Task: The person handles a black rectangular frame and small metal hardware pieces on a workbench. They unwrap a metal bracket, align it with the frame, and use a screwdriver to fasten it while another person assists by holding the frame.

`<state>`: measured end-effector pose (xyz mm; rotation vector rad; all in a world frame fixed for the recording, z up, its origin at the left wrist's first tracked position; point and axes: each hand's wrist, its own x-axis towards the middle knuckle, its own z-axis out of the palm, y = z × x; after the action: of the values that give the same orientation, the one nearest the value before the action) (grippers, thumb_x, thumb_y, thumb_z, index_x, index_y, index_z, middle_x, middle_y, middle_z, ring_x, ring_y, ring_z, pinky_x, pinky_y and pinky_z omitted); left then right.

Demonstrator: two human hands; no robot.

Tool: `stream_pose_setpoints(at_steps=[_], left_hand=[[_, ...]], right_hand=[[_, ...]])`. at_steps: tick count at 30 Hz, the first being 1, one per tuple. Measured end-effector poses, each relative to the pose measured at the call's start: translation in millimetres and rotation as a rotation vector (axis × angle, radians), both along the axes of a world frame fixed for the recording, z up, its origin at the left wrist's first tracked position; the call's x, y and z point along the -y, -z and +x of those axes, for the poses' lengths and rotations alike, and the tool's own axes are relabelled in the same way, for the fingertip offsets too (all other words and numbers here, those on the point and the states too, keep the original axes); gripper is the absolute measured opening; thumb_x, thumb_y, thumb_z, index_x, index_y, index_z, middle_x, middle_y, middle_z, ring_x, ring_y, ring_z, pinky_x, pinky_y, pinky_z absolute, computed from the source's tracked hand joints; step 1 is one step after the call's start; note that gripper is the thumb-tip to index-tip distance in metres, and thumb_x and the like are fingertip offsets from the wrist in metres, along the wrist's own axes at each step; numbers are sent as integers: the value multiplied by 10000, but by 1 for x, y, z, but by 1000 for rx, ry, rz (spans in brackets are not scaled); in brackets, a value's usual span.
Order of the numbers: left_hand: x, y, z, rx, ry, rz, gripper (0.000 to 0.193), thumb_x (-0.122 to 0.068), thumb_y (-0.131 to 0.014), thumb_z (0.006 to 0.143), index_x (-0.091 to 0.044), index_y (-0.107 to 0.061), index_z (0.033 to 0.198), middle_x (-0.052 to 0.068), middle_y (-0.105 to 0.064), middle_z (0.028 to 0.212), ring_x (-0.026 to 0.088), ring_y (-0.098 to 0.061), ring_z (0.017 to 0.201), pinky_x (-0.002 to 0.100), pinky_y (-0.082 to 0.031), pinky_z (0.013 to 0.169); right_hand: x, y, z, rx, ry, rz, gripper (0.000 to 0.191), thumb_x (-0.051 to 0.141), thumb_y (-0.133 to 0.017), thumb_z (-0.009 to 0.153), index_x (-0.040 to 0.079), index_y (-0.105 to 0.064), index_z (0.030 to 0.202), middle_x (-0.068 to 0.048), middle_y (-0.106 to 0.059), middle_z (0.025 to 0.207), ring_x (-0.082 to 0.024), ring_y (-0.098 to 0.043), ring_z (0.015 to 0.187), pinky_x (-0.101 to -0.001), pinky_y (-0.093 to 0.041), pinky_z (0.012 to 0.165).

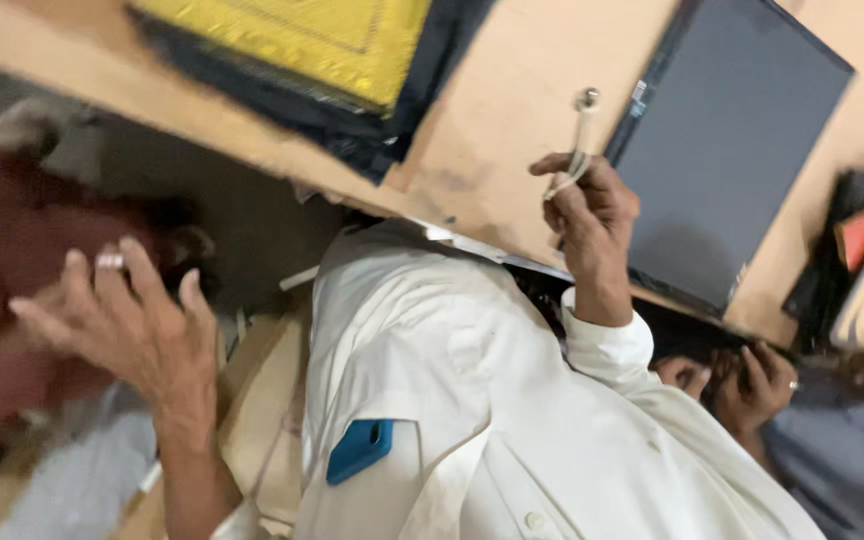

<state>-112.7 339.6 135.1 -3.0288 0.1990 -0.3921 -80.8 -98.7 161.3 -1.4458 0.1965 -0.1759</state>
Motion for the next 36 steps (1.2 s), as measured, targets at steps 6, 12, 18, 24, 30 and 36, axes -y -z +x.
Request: stream_pose_setpoints(at_steps=[6, 12, 18, 24, 30, 36], left_hand=[[120, -60, 41, 83, 490, -795, 339, -11, -769, 1036, -32, -617, 1338, 207, -697, 1148, 370, -672, 1208, 627, -334, 1295], [193, -135, 74, -574, 1334, -1380, 402, -159, -760, 926, -75, -569, 1270, 174, -717, 1135, 357, -687, 1177, 648, -404, 1183], [238, -140, 81, -1694, 1997, -1351, 260, -128, -595, 1115, -82, -521, 1360, 243, -542, 1494, 438, -581, 1445, 677, -385, 1276], [253, -153, 71, -2639, 1909, -825, 250, -207, -400, 1200, -58, -523, 1358, 189, -413, 1662, 320, -422, 1554, 533, -207, 1334], [266, -146, 68, -2759, 1958, -745, 263, -286, -347, 1183, -112, -499, 1309, 146, -372, 1674, 232, -326, 1549, 454, -158, 1363], [263, -153, 77, -2904, 1987, -428, 302, -326, -283, 1213, -141, -490, 1332, 72, -309, 1667, 128, -232, 1582, 373, -84, 1384]], right_hand=[[18, -20, -21, -56, 151, -139, 152, 84, -585, 1088, -33, -652, 1159, 11, -555, 775, -52, -448, 613, -224, -342, 542], [28, -5, -58, 27, 328, -149, 160, 106, -586, 1120, -14, -639, 1211, 20, -562, 819, -51, -458, 643, -227, -367, 576], [9, 22, -115, -38, 594, -79, 181, 37, -639, 1035, -14, -634, 1210, 15, -605, 911, -25, -493, 710, -199, -416, 613], [-29, 40, -154, 13, 796, -90, 125, 45, -698, 1034, -15, -663, 1137, -8, -648, 1071, -32, -571, 961, -206, -496, 846], [-62, 33, -180, -288, 1009, 8, 149, 167, -715, 1002, 26, -731, 1046, 20, -592, 790, -24, -454, 628, -201, -361, 535], [-75, 29, -179, -237, 1073, 7, 140, 173, -713, 973, 34, -732, 967, 59, -676, 855, -5, -474, 588, -201, -368, 478]])
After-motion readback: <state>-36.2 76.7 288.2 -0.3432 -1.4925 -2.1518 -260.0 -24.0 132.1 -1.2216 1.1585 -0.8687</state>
